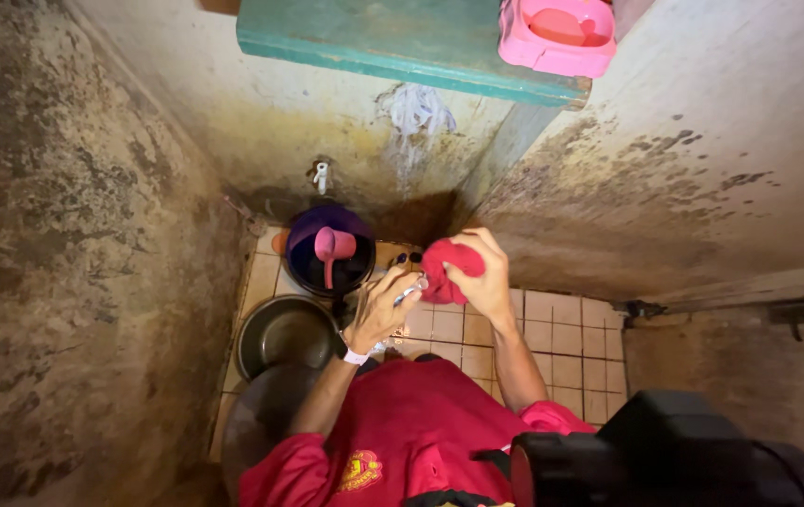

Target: The person wipes a pump dispenser with a cloth, applies liquid from the dispenser onto the cloth and handles a small plastic bag in a bathroom.

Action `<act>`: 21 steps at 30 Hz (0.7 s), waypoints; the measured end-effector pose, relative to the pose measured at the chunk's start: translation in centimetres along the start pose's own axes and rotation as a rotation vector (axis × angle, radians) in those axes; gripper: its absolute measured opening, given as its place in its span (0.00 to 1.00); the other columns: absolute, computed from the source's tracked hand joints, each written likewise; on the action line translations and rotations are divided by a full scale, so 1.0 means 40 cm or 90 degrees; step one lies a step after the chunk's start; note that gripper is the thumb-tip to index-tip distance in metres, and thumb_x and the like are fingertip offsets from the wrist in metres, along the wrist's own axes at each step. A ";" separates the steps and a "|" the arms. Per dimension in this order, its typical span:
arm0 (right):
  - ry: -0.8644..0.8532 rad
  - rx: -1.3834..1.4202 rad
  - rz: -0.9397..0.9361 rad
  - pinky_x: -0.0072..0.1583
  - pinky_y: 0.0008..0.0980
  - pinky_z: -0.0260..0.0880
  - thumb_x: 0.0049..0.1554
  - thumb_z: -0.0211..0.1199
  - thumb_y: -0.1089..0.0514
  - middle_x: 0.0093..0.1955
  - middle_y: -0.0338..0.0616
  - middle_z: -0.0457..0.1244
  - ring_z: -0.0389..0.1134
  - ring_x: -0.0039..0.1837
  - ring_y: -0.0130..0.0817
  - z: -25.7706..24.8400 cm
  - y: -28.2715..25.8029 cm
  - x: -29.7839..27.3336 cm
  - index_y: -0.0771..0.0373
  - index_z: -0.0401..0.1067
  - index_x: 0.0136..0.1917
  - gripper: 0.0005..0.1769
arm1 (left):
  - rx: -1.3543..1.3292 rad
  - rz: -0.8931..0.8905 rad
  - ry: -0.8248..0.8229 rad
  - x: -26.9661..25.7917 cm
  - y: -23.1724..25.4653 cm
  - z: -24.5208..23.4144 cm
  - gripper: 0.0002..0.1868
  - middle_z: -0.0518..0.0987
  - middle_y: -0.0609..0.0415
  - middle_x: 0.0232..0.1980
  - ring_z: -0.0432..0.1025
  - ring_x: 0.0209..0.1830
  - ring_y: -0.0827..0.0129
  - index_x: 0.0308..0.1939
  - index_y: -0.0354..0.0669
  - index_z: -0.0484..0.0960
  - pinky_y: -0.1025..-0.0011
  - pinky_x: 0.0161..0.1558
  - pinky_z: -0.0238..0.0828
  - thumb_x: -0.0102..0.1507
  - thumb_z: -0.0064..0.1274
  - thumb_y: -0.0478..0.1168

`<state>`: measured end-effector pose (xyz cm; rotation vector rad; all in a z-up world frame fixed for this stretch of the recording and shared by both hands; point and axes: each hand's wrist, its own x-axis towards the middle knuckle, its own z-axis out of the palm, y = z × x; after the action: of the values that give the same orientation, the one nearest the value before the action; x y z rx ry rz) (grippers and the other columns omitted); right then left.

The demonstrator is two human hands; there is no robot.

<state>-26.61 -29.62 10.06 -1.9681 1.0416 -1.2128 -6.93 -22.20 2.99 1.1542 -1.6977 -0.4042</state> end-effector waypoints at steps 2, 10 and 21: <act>-0.023 0.046 -0.065 0.57 0.33 0.71 0.43 0.69 0.68 0.55 0.52 0.65 0.69 0.55 0.43 0.001 -0.012 -0.025 0.67 0.73 0.52 0.21 | 0.006 0.005 -0.015 0.004 -0.011 -0.002 0.10 0.79 0.46 0.48 0.75 0.38 0.50 0.47 0.40 0.80 0.57 0.39 0.72 0.65 0.58 0.39; -0.017 -0.034 -0.035 0.58 0.34 0.72 0.46 0.69 0.68 0.56 0.52 0.65 0.70 0.56 0.43 0.028 0.000 0.001 0.69 0.74 0.54 0.21 | -0.009 0.073 0.026 -0.001 0.003 -0.027 0.13 0.79 0.46 0.47 0.76 0.40 0.49 0.51 0.38 0.79 0.57 0.40 0.73 0.64 0.56 0.39; -0.002 0.043 -0.080 0.55 0.34 0.72 0.45 0.71 0.67 0.54 0.52 0.65 0.69 0.53 0.41 0.025 -0.018 -0.049 0.69 0.73 0.53 0.21 | 0.016 0.065 0.037 -0.028 0.004 0.006 0.13 0.79 0.45 0.47 0.76 0.37 0.50 0.51 0.39 0.80 0.59 0.38 0.73 0.64 0.57 0.40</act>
<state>-26.01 -27.50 9.37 -2.0075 0.8746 -1.2938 -7.17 -21.22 2.39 1.0824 -1.7072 -0.2839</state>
